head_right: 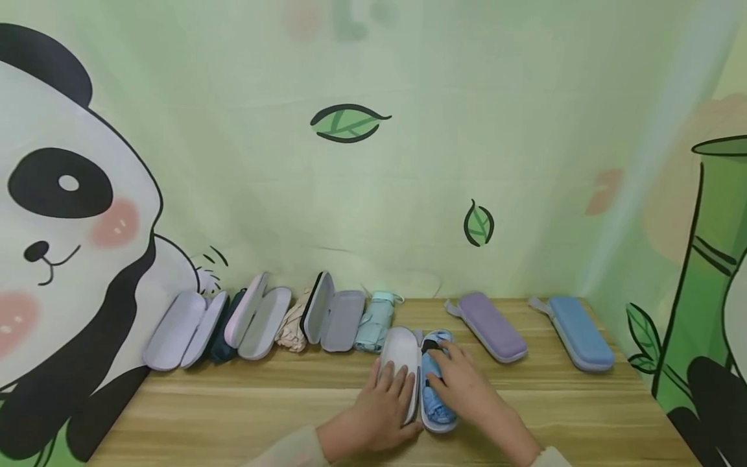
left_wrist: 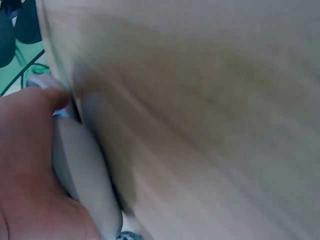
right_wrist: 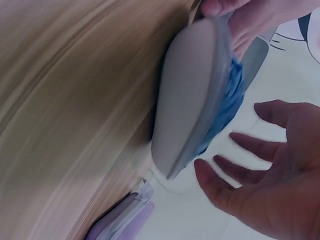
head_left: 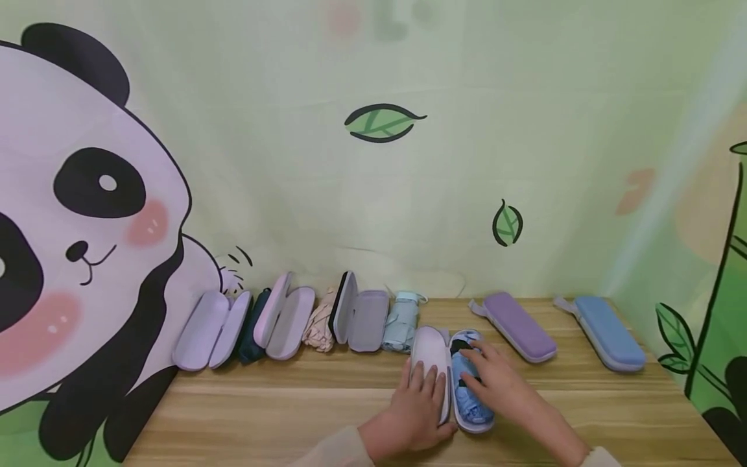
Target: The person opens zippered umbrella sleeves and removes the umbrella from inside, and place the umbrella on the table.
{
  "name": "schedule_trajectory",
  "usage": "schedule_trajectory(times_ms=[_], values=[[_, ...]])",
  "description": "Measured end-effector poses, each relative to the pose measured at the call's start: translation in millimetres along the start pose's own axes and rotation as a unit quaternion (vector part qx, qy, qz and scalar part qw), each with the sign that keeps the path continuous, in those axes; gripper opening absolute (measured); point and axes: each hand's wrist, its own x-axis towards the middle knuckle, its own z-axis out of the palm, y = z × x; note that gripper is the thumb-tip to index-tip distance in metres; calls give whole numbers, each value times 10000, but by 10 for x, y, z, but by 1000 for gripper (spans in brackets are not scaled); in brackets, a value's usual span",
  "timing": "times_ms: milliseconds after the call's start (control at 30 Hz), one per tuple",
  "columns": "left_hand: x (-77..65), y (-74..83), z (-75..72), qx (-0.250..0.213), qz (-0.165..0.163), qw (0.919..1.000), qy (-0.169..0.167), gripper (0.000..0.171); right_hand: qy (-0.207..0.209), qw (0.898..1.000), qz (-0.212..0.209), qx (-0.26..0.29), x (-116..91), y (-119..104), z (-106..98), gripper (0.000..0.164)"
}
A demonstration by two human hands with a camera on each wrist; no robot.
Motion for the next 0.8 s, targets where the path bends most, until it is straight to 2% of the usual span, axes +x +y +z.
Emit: schedule_trajectory(times_ms=[200,300,567,800], values=[[22,18,35,-897,-87,9957,-199,79,-447,9959,787,91,21,-39,40,52],[7,4,52,-1152,-114,9931,-164,78,-600,9926,1058,8,55,-26,65,60],[13,5,111,-1097,-137,9939,51,78,-799,9831,1643,-44,232,99,171,84],[16,47,144,-824,-155,9963,199,76,-870,9808,1726,-256,259,121,236,92]])
